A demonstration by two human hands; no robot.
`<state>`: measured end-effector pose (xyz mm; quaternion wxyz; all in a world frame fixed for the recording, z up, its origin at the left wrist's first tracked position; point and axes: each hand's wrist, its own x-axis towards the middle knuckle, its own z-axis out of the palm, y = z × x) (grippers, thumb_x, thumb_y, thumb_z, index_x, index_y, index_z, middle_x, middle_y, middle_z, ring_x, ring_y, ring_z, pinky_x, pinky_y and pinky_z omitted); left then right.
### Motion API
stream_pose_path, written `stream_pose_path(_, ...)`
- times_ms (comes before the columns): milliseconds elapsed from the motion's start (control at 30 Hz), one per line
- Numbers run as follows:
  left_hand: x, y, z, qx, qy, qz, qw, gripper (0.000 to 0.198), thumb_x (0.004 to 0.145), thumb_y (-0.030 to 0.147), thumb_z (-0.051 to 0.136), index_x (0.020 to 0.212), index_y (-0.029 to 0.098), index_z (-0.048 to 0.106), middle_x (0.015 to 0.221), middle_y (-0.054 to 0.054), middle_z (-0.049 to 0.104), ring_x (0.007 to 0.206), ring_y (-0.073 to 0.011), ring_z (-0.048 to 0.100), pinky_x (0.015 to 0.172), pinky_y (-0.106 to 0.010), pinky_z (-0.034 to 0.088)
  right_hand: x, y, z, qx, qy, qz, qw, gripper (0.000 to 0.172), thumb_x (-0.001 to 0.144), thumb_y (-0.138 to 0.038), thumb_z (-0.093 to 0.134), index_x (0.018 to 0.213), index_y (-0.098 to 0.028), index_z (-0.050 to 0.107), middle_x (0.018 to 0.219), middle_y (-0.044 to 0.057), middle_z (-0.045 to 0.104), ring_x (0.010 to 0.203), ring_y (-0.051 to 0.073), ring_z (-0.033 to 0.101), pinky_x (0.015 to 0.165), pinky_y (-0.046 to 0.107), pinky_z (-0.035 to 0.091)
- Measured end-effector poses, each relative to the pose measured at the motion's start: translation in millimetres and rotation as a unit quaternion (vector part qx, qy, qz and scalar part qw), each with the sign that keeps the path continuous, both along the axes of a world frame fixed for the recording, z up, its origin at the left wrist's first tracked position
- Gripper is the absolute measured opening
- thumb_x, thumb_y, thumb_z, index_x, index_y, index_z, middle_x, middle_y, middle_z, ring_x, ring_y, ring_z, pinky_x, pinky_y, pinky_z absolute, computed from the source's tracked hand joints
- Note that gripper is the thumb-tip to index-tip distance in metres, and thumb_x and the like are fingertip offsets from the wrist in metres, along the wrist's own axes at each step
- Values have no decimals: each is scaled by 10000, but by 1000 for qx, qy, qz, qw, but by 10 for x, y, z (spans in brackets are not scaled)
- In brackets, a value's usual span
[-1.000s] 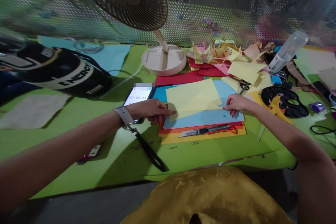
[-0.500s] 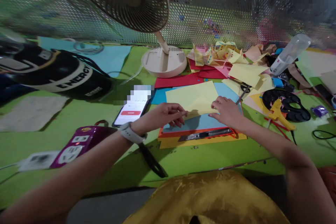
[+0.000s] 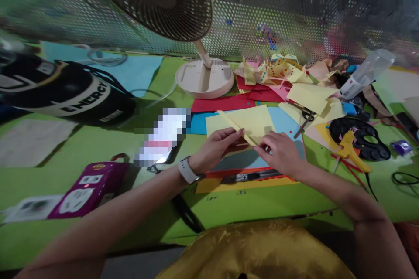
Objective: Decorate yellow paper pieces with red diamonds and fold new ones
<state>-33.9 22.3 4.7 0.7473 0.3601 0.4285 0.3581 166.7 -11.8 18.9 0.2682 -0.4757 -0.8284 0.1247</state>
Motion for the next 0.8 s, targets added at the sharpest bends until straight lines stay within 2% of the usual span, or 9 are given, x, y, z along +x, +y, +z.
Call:
stream_pose_path(100, 5, 23, -63, -21, -31, 7, 999, 334, 652, 429, 820, 707, 149, 647, 673, 7, 680, 679, -121, 650, 765, -292, 545, 69, 11, 50, 54, -10, 46, 997, 154, 917, -261, 501, 846, -197, 621, 774, 36, 669, 750, 163, 614, 709, 307, 451)
stream_pose_path(167, -19, 38, -81, -42, -39, 2, 998, 323, 644, 407, 830, 705, 148, 646, 630, 18, 655, 644, -109, 633, 716, -271, 546, 133, 31, 98, 93, -56, 92, 990, 188, 881, -194, 493, 1007, -194, 632, 986, 85, 698, 962, 207, 630, 815, 358, 477)
stream_pose_path(233, -38, 43, -86, -53, -40, -17, 998, 314, 653, 397, 826, 727, 145, 654, 644, 9, 663, 638, -106, 628, 680, -255, 540, 169, 43, 125, 109, -128, 166, 972, 373, 845, -127, 483, 1199, -187, 581, 1262, 114, 619, 1229, 237, 524, 959, 421, 450)
stream_pose_path(300, -39, 34, -89, -55, -44, -45, 997, 317, 654, 398, 824, 726, 140, 655, 662, 1, 673, 617, -98, 621, 645, -237, 530, 168, 41, 109, 124, -186, 226, 948, 475, 856, -92, 465, 1320, -189, 503, 1417, 98, 507, 1373, 221, 380, 1078, 451, 377)
stream_pose_path(367, -23, 13, -94, -57, -53, -72, 994, 344, 628, 412, 837, 704, 136, 646, 653, 2, 672, 590, -92, 612, 625, -229, 524, 146, 30, 59, 158, -220, 257, 928, 457, 900, -85, 448, 1344, -186, 480, 1439, 78, 488, 1390, 191, 357, 1127, 443, 341)
stream_pose_path(433, -2, -9, -100, -64, -62, -81, 993, 374, 602, 429, 848, 687, 132, 636, 640, 1, 668, 592, -95, 614, 636, -230, 525, 125, 19, 8, 208, -231, 276, 910, 386, 930, -81, 435, 1296, -167, 524, 1385, 70, 546, 1342, 170, 433, 1125, 416, 366)
stream_pose_path(533, 16, -27, -102, -68, -67, -63, 993, 377, 603, 423, 849, 707, 131, 635, 619, 17, 648, 596, -87, 607, 654, -225, 525, 116, 9, -20, 260, -232, 288, 892, 312, 942, -88, 443, 1214, -145, 585, 1300, 60, 617, 1251, 169, 538, 1091, 399, 427)
stream_pose_path(667, 14, -28, -101, -62, -75, -48, 994, 373, 591, 394, 862, 701, 136, 614, 618, 33, 633, 579, -73, 588, 638, -211, 512, 125, 12, 1, 269, -226, 286, 891, 302, 934, -75, 463, 1206, -123, 585, 1286, 70, 624, 1225, 188, 563, 1059, 429, 465)
stream_pose_path(800, 19, -44, -115, -55, -76, -61, 994, 391, 591, 421, 854, 685, 138, 602, 633, 25, 630, 609, -86, 597, 657, -229, 513, 145, 22, -9, 256, -210, 294, 896, 296, 925, -64, 471, 1167, -155, 616, 1265, 77, 638, 1234, 182, 555, 1091, 425, 434)
